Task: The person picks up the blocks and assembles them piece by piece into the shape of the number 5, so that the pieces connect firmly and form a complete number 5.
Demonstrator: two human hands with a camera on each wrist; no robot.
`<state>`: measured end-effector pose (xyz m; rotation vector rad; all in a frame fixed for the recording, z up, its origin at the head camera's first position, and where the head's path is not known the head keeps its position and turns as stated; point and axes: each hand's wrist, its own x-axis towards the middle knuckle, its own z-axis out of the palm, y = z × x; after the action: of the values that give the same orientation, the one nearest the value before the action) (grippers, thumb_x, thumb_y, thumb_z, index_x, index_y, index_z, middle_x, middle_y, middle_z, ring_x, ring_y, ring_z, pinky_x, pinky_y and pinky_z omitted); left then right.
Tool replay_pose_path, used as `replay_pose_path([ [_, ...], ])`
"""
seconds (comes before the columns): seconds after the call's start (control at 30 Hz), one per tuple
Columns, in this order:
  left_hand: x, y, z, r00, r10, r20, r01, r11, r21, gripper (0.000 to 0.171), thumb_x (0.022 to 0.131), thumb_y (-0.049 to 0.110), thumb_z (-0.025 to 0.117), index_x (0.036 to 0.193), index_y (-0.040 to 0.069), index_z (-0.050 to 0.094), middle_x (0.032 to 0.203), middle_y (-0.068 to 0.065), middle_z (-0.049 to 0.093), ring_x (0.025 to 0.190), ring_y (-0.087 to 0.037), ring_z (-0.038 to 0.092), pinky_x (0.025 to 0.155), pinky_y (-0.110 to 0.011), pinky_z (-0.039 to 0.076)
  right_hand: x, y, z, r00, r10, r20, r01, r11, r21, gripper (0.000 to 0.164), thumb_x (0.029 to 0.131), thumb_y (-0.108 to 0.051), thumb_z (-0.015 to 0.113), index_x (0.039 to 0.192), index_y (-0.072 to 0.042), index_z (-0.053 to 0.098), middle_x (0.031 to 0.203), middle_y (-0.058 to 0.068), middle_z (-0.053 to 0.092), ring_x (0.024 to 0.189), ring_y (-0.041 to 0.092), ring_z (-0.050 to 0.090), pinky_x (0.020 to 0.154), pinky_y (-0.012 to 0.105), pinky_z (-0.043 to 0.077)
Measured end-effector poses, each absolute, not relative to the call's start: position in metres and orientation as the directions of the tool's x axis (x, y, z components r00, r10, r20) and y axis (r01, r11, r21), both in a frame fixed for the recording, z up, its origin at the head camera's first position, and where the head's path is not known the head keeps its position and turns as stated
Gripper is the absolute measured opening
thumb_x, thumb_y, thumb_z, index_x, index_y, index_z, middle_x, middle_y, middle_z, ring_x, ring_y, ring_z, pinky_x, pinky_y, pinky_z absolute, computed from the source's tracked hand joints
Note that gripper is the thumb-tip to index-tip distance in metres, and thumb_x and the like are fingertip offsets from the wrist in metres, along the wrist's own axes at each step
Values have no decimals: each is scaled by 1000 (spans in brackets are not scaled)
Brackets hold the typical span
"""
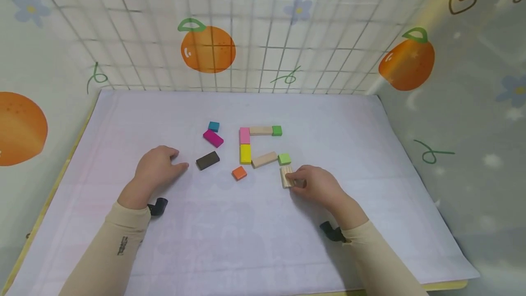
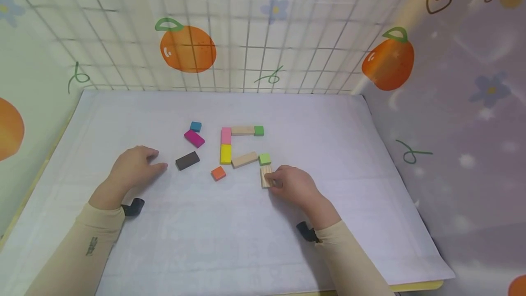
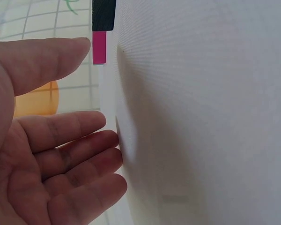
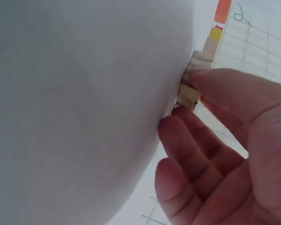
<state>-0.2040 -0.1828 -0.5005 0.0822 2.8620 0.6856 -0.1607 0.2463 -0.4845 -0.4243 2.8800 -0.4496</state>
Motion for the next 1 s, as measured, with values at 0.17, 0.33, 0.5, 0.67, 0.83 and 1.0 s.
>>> replay_pose_path([
  [0.17, -204, -182, -499, -979, 99, -176, 10, 893, 450, 60, 93, 40, 67, 137, 0, 60, 138, -23, 61, 134, -42, 51, 110, -57, 43, -161, 247, -485, -942, -305, -142, -249, 916, -316, 38, 83, -16, 81, 120, -22, 76, 102, -2, 72, 74, 12, 54, 66, 28, 46],
  [0.33, -203, -181, -498, -979, 99, -177, 10, 896, 444, 60, 93, 40, 66, 137, 0, 60, 138, -23, 60, 133, -43, 51, 110, -58, 43, -161, 246, -486, -945, -291, -150, -235, 921, -310, 39, 84, -16, 80, 122, -22, 75, 109, 0, 73, 79, 13, 56, 70, 30, 49],
  [0.5, -203, -180, -497, -979, 96, -179, 8, 899, 439, 60, 93, 39, 67, 137, -1, 60, 138, -23, 60, 133, -43, 51, 110, -58, 43, -161, 245, -486, -944, -282, -171, -221, 926, -307, 41, 85, -19, 80, 125, -22, 73, 110, 1, 72, 78, 14, 54, 69, 29, 47],
  [0.67, -202, -180, -497, -979, 94, -179, 6, 898, 439, 59, 93, 39, 67, 137, -1, 60, 138, -23, 60, 133, -43, 51, 110, -58, 43, -162, 244, -486, -943, -288, -168, -228, 925, -304, 41, 85, -20, 81, 125, -22, 73, 108, 0, 72, 75, 13, 53, 66, 28, 44],
  [0.83, -202, -181, -499, -979, 96, -178, 8, 899, 438, 60, 93, 40, 66, 137, 0, 60, 137, -23, 61, 133, -43, 51, 110, -58, 43, -162, 244, -487, -944, -288, -162, -230, 924, -306, 42, 84, -22, 82, 125, -22, 73, 106, -1, 72, 75, 13, 52, 66, 28, 44],
  [1.0, -203, -181, -500, -980, 97, -175, 13, 903, 429, 60, 93, 40, 65, 137, 0, 60, 138, -23, 60, 133, -42, 51, 110, -58, 42, -163, 246, -488, -944, -299, -139, -245, 918, -311, 43, 84, -24, 82, 125, -23, 73, 101, -2, 70, 73, 12, 51, 63, 27, 43],
])
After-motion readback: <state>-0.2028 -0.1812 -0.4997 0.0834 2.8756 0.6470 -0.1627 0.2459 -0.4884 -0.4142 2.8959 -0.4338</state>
